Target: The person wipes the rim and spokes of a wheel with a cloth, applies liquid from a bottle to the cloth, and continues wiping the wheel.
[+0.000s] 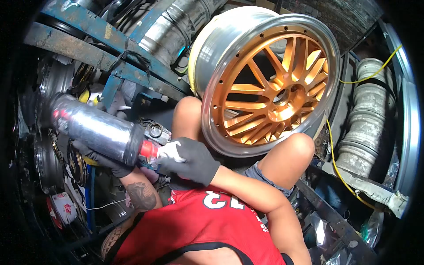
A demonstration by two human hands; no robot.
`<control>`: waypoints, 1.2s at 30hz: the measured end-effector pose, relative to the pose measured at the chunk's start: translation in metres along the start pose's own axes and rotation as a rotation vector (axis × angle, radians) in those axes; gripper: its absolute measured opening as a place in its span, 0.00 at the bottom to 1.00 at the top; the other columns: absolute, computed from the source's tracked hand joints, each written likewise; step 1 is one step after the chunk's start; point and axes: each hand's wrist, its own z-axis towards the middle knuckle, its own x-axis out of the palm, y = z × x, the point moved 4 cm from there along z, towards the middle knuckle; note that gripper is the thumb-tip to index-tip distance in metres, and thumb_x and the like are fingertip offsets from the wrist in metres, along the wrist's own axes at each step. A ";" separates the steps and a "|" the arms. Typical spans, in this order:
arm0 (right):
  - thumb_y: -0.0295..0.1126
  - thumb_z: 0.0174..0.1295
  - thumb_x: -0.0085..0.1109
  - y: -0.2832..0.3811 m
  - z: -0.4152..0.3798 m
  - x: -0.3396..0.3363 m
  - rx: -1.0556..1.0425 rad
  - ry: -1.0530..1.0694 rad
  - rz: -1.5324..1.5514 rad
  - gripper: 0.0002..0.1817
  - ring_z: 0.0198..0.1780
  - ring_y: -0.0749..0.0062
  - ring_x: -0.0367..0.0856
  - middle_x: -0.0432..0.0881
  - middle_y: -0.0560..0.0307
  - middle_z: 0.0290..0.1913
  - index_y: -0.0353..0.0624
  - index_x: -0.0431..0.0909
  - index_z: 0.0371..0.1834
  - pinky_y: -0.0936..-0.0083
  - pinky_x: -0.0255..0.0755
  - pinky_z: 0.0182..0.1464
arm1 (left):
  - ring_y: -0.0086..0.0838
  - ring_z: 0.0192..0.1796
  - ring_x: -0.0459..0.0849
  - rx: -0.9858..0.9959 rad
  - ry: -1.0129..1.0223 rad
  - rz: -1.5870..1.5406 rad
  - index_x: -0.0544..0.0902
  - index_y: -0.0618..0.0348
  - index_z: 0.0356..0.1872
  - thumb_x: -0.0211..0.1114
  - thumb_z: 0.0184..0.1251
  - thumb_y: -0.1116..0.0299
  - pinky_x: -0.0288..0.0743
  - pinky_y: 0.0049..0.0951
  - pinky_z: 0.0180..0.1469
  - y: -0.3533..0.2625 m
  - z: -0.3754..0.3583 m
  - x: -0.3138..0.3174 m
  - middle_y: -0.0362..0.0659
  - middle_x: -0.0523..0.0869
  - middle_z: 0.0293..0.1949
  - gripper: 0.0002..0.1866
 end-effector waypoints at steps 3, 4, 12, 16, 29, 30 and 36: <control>0.49 0.74 0.60 -0.024 -0.006 0.006 0.634 0.170 0.518 0.22 0.32 0.84 0.79 0.81 0.64 0.28 0.38 0.82 0.37 0.79 0.73 0.34 | 0.59 0.64 0.76 0.226 -0.125 0.250 0.59 0.70 0.75 0.61 0.61 0.27 0.62 0.66 0.73 -0.013 0.005 -0.002 0.66 0.75 0.62 0.57; 0.50 0.76 0.56 -0.020 -0.004 0.003 0.677 0.161 0.485 0.22 0.32 0.82 0.79 0.81 0.64 0.29 0.38 0.81 0.40 0.78 0.74 0.36 | 0.58 0.65 0.76 0.221 -0.109 0.222 0.59 0.69 0.75 0.62 0.62 0.29 0.66 0.63 0.72 -0.012 0.005 -0.004 0.66 0.74 0.63 0.56; 0.49 0.79 0.47 -0.037 -0.021 0.029 0.793 0.097 1.031 0.23 0.38 0.71 0.87 0.85 0.56 0.38 0.38 0.77 0.56 0.74 0.80 0.40 | 0.53 0.64 0.77 0.216 -0.278 0.291 0.59 0.66 0.75 0.62 0.63 0.29 0.70 0.56 0.70 0.003 0.000 -0.001 0.61 0.74 0.63 0.54; 0.49 0.79 0.46 -0.032 -0.026 0.036 0.797 0.054 1.110 0.23 0.38 0.71 0.86 0.85 0.55 0.40 0.38 0.76 0.55 0.74 0.80 0.40 | 0.51 0.65 0.77 0.168 -0.230 0.262 0.61 0.61 0.75 0.64 0.65 0.33 0.72 0.53 0.70 0.006 -0.005 -0.018 0.57 0.73 0.66 0.50; 0.46 0.81 0.43 -0.022 -0.023 0.030 0.762 -0.056 1.318 0.23 0.44 0.70 0.87 0.84 0.53 0.44 0.35 0.74 0.59 0.71 0.82 0.49 | 0.47 0.65 0.76 0.133 -0.181 0.156 0.63 0.58 0.75 0.67 0.65 0.36 0.73 0.51 0.69 0.014 -0.006 -0.023 0.52 0.75 0.65 0.47; 0.46 0.81 0.43 -0.022 -0.023 0.030 0.752 -0.062 1.313 0.23 0.45 0.69 0.86 0.84 0.53 0.45 0.34 0.73 0.60 0.70 0.82 0.50 | 0.47 0.64 0.77 0.139 -0.167 0.159 0.62 0.57 0.75 0.67 0.65 0.35 0.73 0.51 0.68 0.014 -0.006 -0.020 0.52 0.75 0.65 0.47; 0.44 0.81 0.43 -0.026 -0.026 0.031 0.732 -0.007 1.319 0.24 0.48 0.67 0.86 0.84 0.51 0.49 0.34 0.72 0.64 0.67 0.81 0.53 | 0.50 0.62 0.77 0.183 -0.212 0.244 0.61 0.62 0.75 0.66 0.63 0.32 0.75 0.50 0.66 0.006 -0.007 -0.023 0.59 0.75 0.62 0.51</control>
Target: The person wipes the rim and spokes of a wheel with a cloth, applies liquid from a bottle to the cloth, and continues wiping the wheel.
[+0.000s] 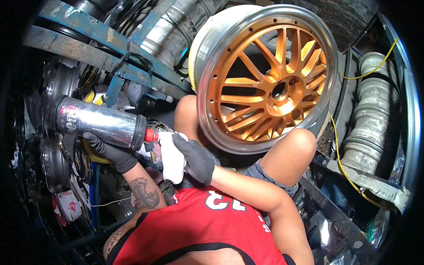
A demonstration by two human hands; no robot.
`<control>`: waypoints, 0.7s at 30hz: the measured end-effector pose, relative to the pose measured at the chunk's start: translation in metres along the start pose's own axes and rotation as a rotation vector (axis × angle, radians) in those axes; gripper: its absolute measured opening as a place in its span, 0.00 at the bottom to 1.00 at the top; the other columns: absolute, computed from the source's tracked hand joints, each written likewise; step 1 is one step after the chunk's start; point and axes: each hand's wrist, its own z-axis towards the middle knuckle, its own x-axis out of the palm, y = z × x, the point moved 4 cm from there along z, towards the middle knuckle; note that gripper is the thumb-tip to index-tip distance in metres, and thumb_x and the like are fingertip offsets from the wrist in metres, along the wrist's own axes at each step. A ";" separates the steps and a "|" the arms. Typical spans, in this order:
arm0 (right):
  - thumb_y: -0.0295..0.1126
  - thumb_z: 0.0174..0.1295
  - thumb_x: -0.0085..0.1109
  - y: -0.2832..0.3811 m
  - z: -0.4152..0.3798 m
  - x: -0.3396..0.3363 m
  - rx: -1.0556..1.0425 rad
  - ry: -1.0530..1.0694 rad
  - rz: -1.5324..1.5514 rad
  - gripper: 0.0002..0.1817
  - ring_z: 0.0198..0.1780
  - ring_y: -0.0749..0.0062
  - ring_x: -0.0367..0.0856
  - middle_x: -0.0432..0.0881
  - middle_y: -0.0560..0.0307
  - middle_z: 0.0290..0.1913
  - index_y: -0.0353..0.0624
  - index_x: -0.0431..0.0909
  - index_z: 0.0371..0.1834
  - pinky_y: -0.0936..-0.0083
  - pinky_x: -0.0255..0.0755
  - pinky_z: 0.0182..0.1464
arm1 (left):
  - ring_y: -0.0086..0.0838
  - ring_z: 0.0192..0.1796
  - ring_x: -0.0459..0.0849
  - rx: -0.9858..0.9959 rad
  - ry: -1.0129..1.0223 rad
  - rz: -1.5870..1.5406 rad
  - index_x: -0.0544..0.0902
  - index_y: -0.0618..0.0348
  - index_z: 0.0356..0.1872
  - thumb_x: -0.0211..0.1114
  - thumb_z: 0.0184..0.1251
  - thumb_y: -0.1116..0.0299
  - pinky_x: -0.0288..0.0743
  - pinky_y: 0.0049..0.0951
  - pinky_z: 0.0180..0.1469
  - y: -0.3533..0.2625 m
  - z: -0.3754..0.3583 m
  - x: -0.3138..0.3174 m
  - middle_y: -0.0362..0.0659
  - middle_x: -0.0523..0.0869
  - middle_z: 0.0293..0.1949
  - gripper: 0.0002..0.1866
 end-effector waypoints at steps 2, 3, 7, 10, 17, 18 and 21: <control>0.44 0.81 0.43 0.001 0.000 0.004 0.027 0.010 0.071 0.24 0.49 0.66 0.85 0.84 0.51 0.50 0.34 0.72 0.65 0.66 0.81 0.54 | 0.51 0.62 0.78 0.019 0.029 0.032 0.60 0.64 0.75 0.66 0.62 0.31 0.76 0.51 0.65 -0.001 0.002 -0.004 0.61 0.75 0.62 0.53; 0.44 0.81 0.43 0.000 0.001 0.003 0.023 -0.003 0.099 0.24 0.50 0.65 0.85 0.83 0.51 0.51 0.34 0.71 0.65 0.65 0.80 0.55 | 0.51 0.62 0.78 0.029 0.045 0.048 0.60 0.65 0.75 0.67 0.61 0.31 0.76 0.51 0.65 -0.003 0.003 -0.005 0.61 0.75 0.61 0.54; 0.45 0.80 0.44 0.000 0.006 0.001 -0.013 -0.032 0.159 0.26 0.53 0.63 0.83 0.82 0.50 0.55 0.34 0.70 0.68 0.63 0.78 0.58 | 0.53 0.63 0.78 0.164 0.224 0.137 0.54 0.64 0.78 0.69 0.57 0.31 0.74 0.57 0.67 -0.023 -0.005 0.004 0.64 0.75 0.61 0.59; 0.44 0.79 0.45 -0.002 0.016 -0.016 -0.036 0.031 0.287 0.26 0.56 0.59 0.82 0.81 0.47 0.59 0.34 0.70 0.69 0.61 0.76 0.63 | 0.49 0.61 0.76 0.077 0.367 -0.271 0.57 0.64 0.75 0.75 0.49 0.32 0.70 0.56 0.67 -0.036 -0.024 0.017 0.58 0.75 0.59 0.61; 0.42 0.77 0.43 0.018 0.015 0.005 -0.027 0.148 0.551 0.27 0.63 0.51 0.79 0.78 0.42 0.64 0.33 0.69 0.70 0.54 0.69 0.71 | 0.44 0.60 0.78 -0.134 0.198 0.412 0.63 0.64 0.71 0.71 0.55 0.40 0.71 0.49 0.65 0.076 -0.066 -0.014 0.55 0.78 0.58 0.50; 0.42 0.77 0.43 0.017 0.013 0.003 -0.069 0.081 0.508 0.27 0.64 0.49 0.79 0.77 0.40 0.65 0.33 0.68 0.71 0.54 0.69 0.71 | 0.44 0.59 0.78 -0.228 0.227 0.571 0.64 0.64 0.71 0.70 0.56 0.41 0.71 0.48 0.64 0.096 -0.076 -0.031 0.54 0.78 0.58 0.48; 0.40 0.78 0.40 0.004 0.012 0.005 -0.106 -0.063 0.339 0.26 0.62 0.56 0.80 0.79 0.42 0.62 0.32 0.69 0.69 0.61 0.73 0.66 | 0.41 0.59 0.79 -0.410 0.275 0.941 0.66 0.63 0.69 0.69 0.59 0.45 0.72 0.45 0.64 0.113 -0.114 -0.116 0.53 0.79 0.58 0.43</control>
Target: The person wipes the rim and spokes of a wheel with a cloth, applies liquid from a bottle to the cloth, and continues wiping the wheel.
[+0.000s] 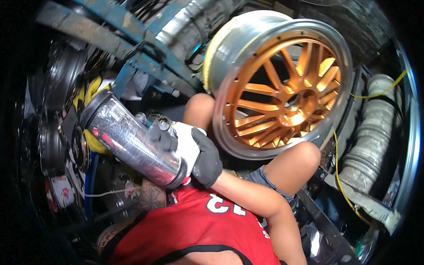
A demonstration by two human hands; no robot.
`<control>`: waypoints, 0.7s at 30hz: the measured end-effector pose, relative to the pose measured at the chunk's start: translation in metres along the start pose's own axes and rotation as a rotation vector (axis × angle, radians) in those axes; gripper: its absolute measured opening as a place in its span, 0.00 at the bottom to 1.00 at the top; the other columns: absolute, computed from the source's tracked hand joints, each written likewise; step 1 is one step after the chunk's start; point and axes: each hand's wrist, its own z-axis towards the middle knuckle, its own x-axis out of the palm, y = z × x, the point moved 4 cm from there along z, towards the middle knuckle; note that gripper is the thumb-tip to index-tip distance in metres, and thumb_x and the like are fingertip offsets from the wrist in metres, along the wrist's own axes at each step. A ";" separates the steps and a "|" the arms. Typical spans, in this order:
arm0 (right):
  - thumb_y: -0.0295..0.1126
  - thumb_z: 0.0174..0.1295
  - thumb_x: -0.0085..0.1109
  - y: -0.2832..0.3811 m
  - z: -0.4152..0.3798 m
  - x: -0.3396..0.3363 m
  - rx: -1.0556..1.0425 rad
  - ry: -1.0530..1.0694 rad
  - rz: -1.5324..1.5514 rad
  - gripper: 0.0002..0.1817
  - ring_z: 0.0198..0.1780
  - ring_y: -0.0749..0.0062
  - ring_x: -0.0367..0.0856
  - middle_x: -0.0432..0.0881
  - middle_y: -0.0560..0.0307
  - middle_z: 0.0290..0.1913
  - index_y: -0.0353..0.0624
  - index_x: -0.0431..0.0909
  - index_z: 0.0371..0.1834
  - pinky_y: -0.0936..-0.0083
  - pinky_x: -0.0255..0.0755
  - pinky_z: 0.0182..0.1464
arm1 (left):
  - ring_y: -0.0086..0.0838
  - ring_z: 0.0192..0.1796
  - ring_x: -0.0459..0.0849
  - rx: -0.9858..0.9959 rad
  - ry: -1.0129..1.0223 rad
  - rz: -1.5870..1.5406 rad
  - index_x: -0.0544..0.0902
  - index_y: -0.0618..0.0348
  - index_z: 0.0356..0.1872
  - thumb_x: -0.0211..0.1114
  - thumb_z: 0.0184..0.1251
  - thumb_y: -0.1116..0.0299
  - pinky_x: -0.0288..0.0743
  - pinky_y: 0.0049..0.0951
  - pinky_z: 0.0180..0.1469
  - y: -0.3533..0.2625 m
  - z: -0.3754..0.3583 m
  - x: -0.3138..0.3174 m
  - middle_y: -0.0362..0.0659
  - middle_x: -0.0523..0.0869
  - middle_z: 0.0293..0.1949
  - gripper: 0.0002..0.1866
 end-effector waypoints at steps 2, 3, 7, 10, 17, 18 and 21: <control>0.40 0.79 0.39 -0.003 -0.001 -0.015 0.044 0.176 -0.121 0.25 0.50 0.62 0.85 0.84 0.48 0.51 0.33 0.72 0.67 0.68 0.80 0.53 | 0.40 0.58 0.80 -0.087 -0.100 0.172 0.68 0.63 0.68 0.68 0.61 0.47 0.72 0.43 0.63 0.050 -0.018 -0.041 0.52 0.80 0.57 0.40; 0.41 0.79 0.39 -0.003 -0.003 -0.014 0.045 0.075 -0.199 0.25 0.42 0.66 0.85 0.85 0.51 0.44 0.34 0.73 0.66 0.71 0.80 0.45 | 0.39 0.58 0.80 -0.127 -0.173 0.263 0.69 0.63 0.67 0.67 0.62 0.48 0.72 0.42 0.63 0.074 -0.027 -0.063 0.52 0.80 0.57 0.39; 0.47 0.77 0.40 -0.001 0.007 -0.018 0.051 -0.001 -0.180 0.26 0.45 0.55 0.85 0.84 0.44 0.48 0.35 0.74 0.61 0.62 0.81 0.49 | 0.37 0.57 0.81 -0.257 -0.375 0.620 0.72 0.63 0.65 0.65 0.66 0.53 0.73 0.38 0.62 0.149 -0.030 -0.134 0.50 0.81 0.57 0.32; 0.46 0.80 0.40 0.003 0.006 -0.014 0.093 -0.041 -0.211 0.25 0.38 0.63 0.86 0.85 0.51 0.43 0.36 0.75 0.62 0.70 0.82 0.41 | 0.35 0.56 0.82 -0.285 -0.347 0.821 0.74 0.62 0.64 0.63 0.68 0.56 0.74 0.35 0.61 0.191 -0.004 -0.156 0.49 0.82 0.56 0.28; 0.47 0.81 0.38 0.006 0.008 -0.015 0.099 0.012 -0.302 0.25 0.40 0.65 0.86 0.85 0.50 0.43 0.36 0.73 0.63 0.72 0.81 0.42 | 0.30 0.55 0.84 -0.109 -0.065 1.164 0.80 0.62 0.60 0.60 0.75 0.64 0.75 0.28 0.59 0.292 0.013 -0.175 0.46 0.85 0.55 0.18; 0.46 0.81 0.38 0.006 0.008 -0.017 0.097 0.038 -0.323 0.25 0.40 0.66 0.86 0.85 0.50 0.44 0.36 0.73 0.63 0.72 0.81 0.42 | 0.29 0.55 0.84 0.037 -0.042 1.214 0.81 0.62 0.60 0.59 0.76 0.66 0.75 0.27 0.58 0.307 0.010 -0.173 0.46 0.85 0.55 0.17; 0.45 0.81 0.38 0.004 0.013 -0.028 0.064 0.126 -0.359 0.25 0.41 0.67 0.86 0.84 0.50 0.44 0.36 0.73 0.63 0.72 0.80 0.44 | 0.37 0.59 0.82 -0.129 -0.181 0.323 0.79 0.62 0.63 0.58 0.75 0.66 0.72 0.36 0.63 0.121 0.013 -0.078 0.52 0.83 0.58 0.20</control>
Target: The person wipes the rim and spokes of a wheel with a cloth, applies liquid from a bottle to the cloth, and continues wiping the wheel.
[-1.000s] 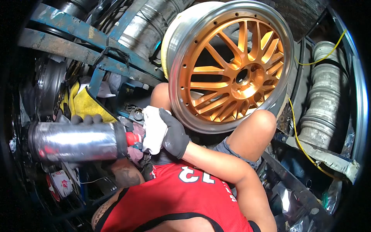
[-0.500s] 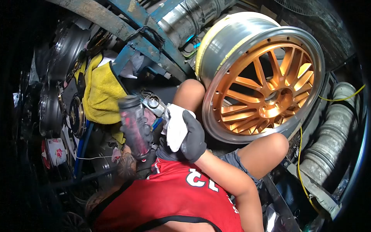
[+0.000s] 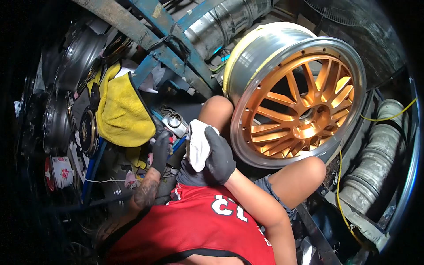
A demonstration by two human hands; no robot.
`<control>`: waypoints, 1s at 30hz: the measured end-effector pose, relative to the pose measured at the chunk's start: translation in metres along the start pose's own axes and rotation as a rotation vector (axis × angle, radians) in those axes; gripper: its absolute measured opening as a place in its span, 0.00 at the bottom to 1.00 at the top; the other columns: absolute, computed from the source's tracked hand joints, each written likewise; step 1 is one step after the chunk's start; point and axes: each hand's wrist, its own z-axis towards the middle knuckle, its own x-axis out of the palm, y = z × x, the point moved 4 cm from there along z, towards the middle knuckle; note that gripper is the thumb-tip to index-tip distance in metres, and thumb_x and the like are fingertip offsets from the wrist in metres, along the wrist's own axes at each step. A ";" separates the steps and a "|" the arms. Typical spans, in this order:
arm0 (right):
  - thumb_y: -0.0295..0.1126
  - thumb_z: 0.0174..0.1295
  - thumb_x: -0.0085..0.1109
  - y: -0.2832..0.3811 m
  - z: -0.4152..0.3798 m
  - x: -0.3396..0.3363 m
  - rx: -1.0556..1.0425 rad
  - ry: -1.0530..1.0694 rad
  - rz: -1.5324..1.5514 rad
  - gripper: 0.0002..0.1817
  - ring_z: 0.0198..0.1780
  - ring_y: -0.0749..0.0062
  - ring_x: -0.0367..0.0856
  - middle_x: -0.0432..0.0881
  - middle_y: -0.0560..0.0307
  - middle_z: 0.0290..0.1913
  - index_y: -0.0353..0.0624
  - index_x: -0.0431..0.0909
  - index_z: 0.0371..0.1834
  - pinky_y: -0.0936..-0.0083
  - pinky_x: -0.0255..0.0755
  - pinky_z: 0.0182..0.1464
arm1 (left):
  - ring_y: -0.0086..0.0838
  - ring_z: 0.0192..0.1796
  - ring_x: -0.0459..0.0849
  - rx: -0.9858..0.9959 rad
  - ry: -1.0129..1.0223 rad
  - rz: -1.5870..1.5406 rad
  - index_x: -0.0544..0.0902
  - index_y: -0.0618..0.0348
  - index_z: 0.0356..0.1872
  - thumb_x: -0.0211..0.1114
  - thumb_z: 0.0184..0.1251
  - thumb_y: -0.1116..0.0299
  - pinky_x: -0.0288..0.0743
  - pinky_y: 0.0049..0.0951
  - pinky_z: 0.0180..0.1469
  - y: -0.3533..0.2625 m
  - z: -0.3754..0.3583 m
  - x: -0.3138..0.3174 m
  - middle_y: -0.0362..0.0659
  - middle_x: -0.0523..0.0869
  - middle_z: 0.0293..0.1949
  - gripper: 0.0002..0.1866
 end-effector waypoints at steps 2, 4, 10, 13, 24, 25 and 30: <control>0.45 0.81 0.38 0.001 -0.001 0.000 0.012 -0.002 0.001 0.24 0.41 0.67 0.86 0.84 0.50 0.45 0.35 0.72 0.64 0.72 0.80 0.45 | 0.42 0.62 0.81 0.107 -0.002 -0.227 0.77 0.62 0.65 0.57 0.74 0.66 0.70 0.41 0.66 -0.121 -0.032 0.004 0.56 0.82 0.59 0.22; 0.44 0.81 0.39 0.002 -0.002 0.001 0.015 -0.049 0.025 0.25 0.47 0.68 0.85 0.84 0.52 0.48 0.36 0.71 0.67 0.72 0.79 0.50 | 0.48 0.65 0.78 0.446 -0.058 -0.099 0.76 0.60 0.68 0.56 0.74 0.63 0.67 0.46 0.70 -0.196 -0.051 -0.004 0.58 0.80 0.62 0.24; 0.46 0.82 0.40 -0.002 -0.006 0.008 -0.002 -0.112 -0.015 0.26 0.55 0.72 0.83 0.84 0.55 0.55 0.38 0.70 0.69 0.72 0.75 0.60 | 0.59 0.73 0.63 0.752 0.008 0.107 0.70 0.58 0.73 0.53 0.73 0.55 0.53 0.53 0.76 -0.262 -0.055 -0.006 0.62 0.65 0.73 0.31; 0.47 0.82 0.40 -0.003 -0.008 0.009 -0.001 -0.090 0.032 0.26 0.55 0.72 0.83 0.83 0.55 0.58 0.37 0.72 0.68 0.72 0.74 0.62 | 0.63 0.76 0.53 0.753 0.074 0.245 0.69 0.51 0.76 0.52 0.73 0.54 0.42 0.59 0.76 -0.265 -0.060 -0.003 0.63 0.60 0.76 0.31; 0.48 0.83 0.35 0.000 -0.007 0.006 -0.059 -0.098 -0.114 0.29 0.60 0.68 0.80 0.81 0.51 0.61 0.35 0.71 0.69 0.68 0.71 0.66 | 0.64 0.76 0.54 0.732 0.092 0.292 0.75 0.45 0.73 0.48 0.77 0.53 0.37 0.60 0.76 -0.260 -0.070 0.001 0.64 0.59 0.77 0.27; 0.49 0.83 0.34 0.000 -0.008 0.011 -0.060 -0.121 -0.093 0.29 0.58 0.71 0.80 0.82 0.53 0.59 0.35 0.72 0.68 0.70 0.72 0.64 | 0.64 0.76 0.55 0.691 0.037 0.150 0.75 0.43 0.73 0.44 0.78 0.47 0.38 0.62 0.75 -0.260 -0.064 -0.003 0.62 0.59 0.78 0.29; 0.47 0.84 0.30 -0.001 -0.008 0.002 -0.171 -0.135 -0.310 0.30 0.55 0.72 0.80 0.83 0.54 0.56 0.34 0.75 0.65 0.73 0.71 0.61 | 0.64 0.75 0.55 0.738 0.045 0.568 0.69 0.39 0.76 0.42 0.78 0.42 0.39 0.65 0.74 -0.265 -0.069 0.000 0.61 0.58 0.78 0.31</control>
